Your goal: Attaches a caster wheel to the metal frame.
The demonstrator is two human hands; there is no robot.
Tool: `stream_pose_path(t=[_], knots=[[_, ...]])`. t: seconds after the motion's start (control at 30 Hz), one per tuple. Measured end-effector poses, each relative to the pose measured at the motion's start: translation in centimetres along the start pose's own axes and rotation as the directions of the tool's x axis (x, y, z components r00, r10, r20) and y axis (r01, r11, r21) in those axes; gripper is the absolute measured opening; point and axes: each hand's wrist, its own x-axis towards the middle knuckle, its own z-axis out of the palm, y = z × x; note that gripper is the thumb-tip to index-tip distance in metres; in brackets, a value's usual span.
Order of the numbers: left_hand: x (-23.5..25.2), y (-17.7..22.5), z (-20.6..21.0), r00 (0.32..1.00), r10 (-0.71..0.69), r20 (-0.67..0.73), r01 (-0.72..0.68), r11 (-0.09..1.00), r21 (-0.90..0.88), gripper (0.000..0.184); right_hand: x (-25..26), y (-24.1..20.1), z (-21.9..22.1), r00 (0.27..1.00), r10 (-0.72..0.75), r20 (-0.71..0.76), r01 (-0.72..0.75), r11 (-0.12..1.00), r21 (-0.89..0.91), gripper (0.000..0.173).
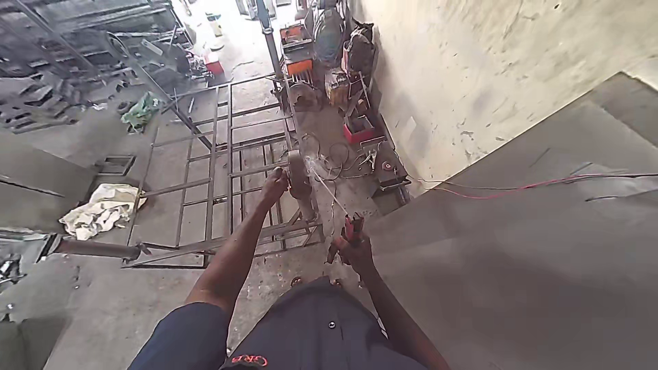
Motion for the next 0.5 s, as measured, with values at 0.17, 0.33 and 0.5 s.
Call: stream_pose_path(t=[0.17, 0.33, 0.5], knots=[[-0.1, 1.0, -0.2, 0.998, 0.059, -0.011, -0.052, 0.943, 0.328, 0.048, 0.4, 0.0, 0.1, 1.0, 0.0, 0.005, 0.0, 0.999, -0.046, 0.045], [0.2, 0.7, 0.1, 0.998, 0.05, -0.033, -0.035, 0.938, 0.346, 0.05, 0.3, 0.0, -0.3, 1.0, 0.014, 0.003, -0.014, 0.999, -0.047, 0.043], [-0.7, 0.3, 0.7, 0.976, 0.206, -0.076, -0.142, 0.857, 0.495, 0.044, 0.6, -0.6, -0.4, 0.998, 0.059, 0.008, -0.058, 0.995, -0.078, 0.045]])
